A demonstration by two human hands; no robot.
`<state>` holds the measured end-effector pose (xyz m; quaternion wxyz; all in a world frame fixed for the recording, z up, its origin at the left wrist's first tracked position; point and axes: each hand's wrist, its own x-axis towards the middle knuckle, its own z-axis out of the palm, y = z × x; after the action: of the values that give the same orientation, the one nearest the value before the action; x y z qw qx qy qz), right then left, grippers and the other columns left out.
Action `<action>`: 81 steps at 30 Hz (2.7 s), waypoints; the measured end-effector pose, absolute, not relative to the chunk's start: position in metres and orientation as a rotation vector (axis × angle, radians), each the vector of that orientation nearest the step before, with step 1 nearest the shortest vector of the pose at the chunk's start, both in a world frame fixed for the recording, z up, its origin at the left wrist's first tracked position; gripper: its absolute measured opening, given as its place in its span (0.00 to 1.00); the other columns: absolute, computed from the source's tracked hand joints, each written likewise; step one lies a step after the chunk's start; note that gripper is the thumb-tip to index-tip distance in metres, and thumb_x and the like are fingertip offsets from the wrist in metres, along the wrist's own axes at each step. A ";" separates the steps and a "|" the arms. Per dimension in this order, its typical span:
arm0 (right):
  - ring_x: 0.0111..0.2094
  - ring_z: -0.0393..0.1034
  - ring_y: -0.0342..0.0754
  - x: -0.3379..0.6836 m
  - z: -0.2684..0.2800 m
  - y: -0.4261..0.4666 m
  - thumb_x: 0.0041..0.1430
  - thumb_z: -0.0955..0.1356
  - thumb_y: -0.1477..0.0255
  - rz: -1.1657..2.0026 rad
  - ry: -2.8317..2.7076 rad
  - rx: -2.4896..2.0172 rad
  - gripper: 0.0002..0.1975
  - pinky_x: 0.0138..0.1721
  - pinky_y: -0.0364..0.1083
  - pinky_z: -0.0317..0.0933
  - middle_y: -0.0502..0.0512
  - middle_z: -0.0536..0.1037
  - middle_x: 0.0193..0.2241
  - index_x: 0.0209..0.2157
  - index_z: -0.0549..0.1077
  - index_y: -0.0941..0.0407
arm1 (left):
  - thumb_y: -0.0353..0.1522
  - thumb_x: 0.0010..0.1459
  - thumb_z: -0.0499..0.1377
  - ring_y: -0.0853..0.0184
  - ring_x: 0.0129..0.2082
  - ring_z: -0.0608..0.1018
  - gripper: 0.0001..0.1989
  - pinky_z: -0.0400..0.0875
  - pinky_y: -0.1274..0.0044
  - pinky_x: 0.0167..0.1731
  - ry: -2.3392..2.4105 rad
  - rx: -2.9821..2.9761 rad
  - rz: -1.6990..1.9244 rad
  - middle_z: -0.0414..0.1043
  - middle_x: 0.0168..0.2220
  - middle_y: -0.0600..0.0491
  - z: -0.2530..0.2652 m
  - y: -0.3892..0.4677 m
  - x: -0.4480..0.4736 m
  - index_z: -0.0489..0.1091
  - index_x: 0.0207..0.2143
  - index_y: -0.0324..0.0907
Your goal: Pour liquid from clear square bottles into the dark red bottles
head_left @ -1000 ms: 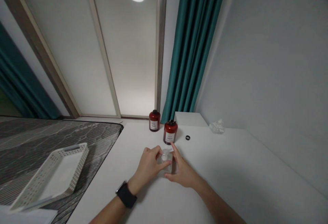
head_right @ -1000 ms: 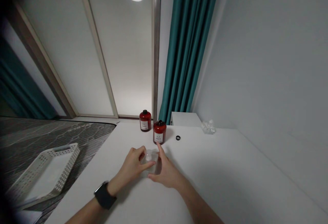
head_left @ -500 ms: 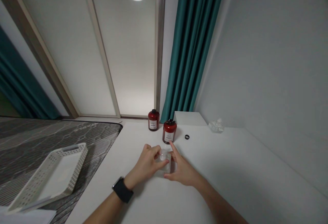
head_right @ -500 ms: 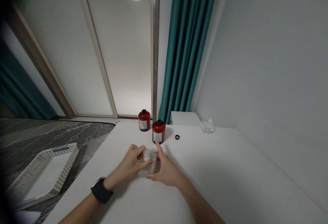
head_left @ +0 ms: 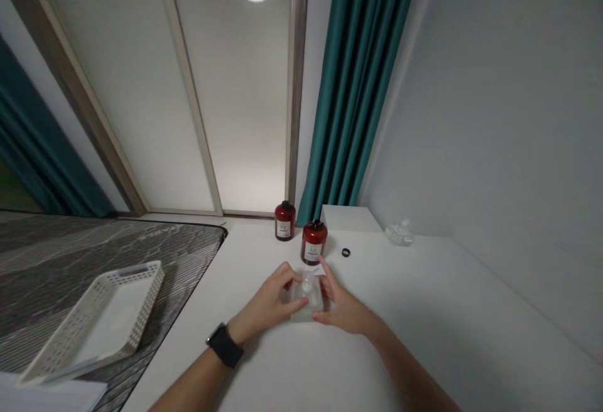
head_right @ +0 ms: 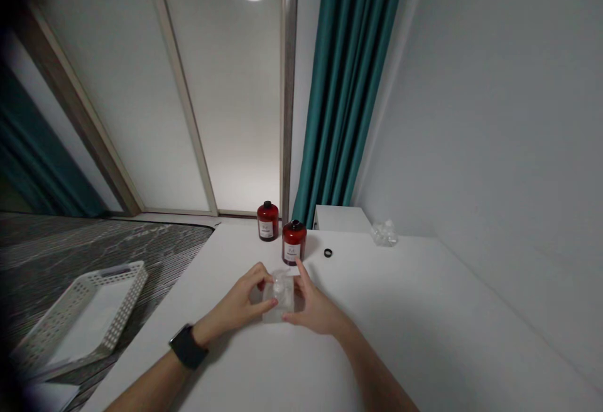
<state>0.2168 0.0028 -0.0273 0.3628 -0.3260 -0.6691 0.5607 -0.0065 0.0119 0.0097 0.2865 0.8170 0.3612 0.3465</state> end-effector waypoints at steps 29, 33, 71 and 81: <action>0.55 0.68 0.55 0.210 -0.012 -0.015 0.56 0.72 0.76 0.849 -1.877 -1.122 0.25 0.58 0.58 0.62 0.58 0.72 0.53 0.54 0.63 0.52 | 0.30 0.53 0.66 0.60 0.49 0.74 0.20 0.71 0.69 0.49 0.741 2.129 0.864 0.71 0.47 0.49 0.008 0.020 -0.016 0.68 0.49 0.44; 0.59 0.66 0.55 0.213 -0.015 -0.016 0.60 0.70 0.77 0.654 -2.019 -1.046 0.23 0.60 0.58 0.61 0.60 0.71 0.56 0.55 0.62 0.51 | 0.31 0.54 0.66 0.59 0.50 0.74 0.19 0.71 0.68 0.50 0.736 2.118 0.864 0.71 0.49 0.49 0.010 0.020 -0.016 0.69 0.49 0.44; 0.58 0.67 0.56 0.197 -0.007 -0.010 0.66 0.65 0.66 0.721 -1.826 -0.997 0.22 0.62 0.57 0.59 0.60 0.74 0.58 0.60 0.67 0.53 | 0.33 0.50 0.71 0.55 0.53 0.74 0.36 0.70 0.64 0.54 0.839 2.176 0.725 0.70 0.56 0.45 -0.004 0.024 -0.019 0.63 0.59 0.43; 0.57 0.68 0.56 0.194 -0.008 -0.012 0.63 0.66 0.68 0.715 -1.776 -1.050 0.21 0.61 0.56 0.60 0.60 0.75 0.56 0.58 0.68 0.53 | 0.32 0.49 0.70 0.55 0.52 0.74 0.35 0.69 0.63 0.55 0.852 2.184 0.712 0.70 0.56 0.45 -0.001 0.023 -0.018 0.64 0.59 0.43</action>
<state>0.1941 -0.0122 -0.0083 0.4608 -0.4266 -0.7219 0.2906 -0.0183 0.0229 -0.0005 0.3388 0.8387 0.3273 0.2734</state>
